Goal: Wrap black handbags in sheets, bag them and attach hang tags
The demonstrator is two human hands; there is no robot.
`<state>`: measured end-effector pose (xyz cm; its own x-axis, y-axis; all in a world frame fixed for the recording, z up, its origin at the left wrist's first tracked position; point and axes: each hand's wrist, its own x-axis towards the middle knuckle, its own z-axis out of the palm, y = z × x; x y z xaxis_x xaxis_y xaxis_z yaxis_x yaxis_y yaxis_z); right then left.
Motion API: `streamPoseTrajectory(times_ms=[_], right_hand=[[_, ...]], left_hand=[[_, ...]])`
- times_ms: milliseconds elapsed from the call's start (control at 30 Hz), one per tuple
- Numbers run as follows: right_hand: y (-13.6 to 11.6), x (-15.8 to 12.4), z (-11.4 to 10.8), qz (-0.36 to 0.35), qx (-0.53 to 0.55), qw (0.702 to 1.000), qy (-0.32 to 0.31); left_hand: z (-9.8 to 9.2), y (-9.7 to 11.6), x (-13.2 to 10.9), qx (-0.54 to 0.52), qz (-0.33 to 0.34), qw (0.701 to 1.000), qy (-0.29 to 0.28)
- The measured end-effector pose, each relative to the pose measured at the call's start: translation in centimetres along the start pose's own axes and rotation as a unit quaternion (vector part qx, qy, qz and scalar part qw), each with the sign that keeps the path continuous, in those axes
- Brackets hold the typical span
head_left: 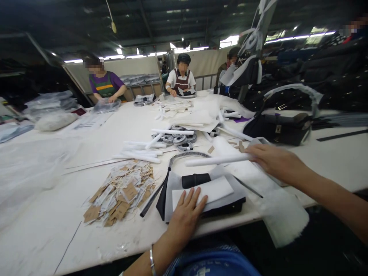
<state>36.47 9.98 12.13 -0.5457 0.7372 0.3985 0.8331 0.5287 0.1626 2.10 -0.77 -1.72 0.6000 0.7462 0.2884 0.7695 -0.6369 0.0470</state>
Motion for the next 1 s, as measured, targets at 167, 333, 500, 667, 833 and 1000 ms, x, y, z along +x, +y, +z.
streamPoseTrajectory(times_ms=[167,333,500,667,833,1000], right_hand=[[-2.1,-11.0,-1.3,-0.020,0.120,0.993,-0.009],[-10.6,-14.6,1.2,0.014,0.080,0.997,-0.009],[-15.8,-11.5,3.8,0.074,0.062,0.995,0.031],[-16.8,-10.0,6.4,0.105,0.085,0.985,0.105],[-16.4,-10.2,6.2,0.077,0.123,0.971,0.188],[-14.7,-8.8,5.3,-0.025,0.074,0.992,0.099]], left_hand=[[-1.9,-0.4,1.0,-0.069,-0.016,0.997,-0.038],[-3.7,-1.1,1.9,-0.118,-0.018,0.990,-0.073],[-5.1,-1.0,2.3,-0.129,-0.020,0.987,-0.095],[-4.2,-0.5,1.9,-0.099,-0.010,0.993,-0.060],[-1.7,-0.4,1.2,-0.023,0.009,1.000,-0.016],[-1.0,0.2,0.8,0.033,0.003,0.999,-0.012]])
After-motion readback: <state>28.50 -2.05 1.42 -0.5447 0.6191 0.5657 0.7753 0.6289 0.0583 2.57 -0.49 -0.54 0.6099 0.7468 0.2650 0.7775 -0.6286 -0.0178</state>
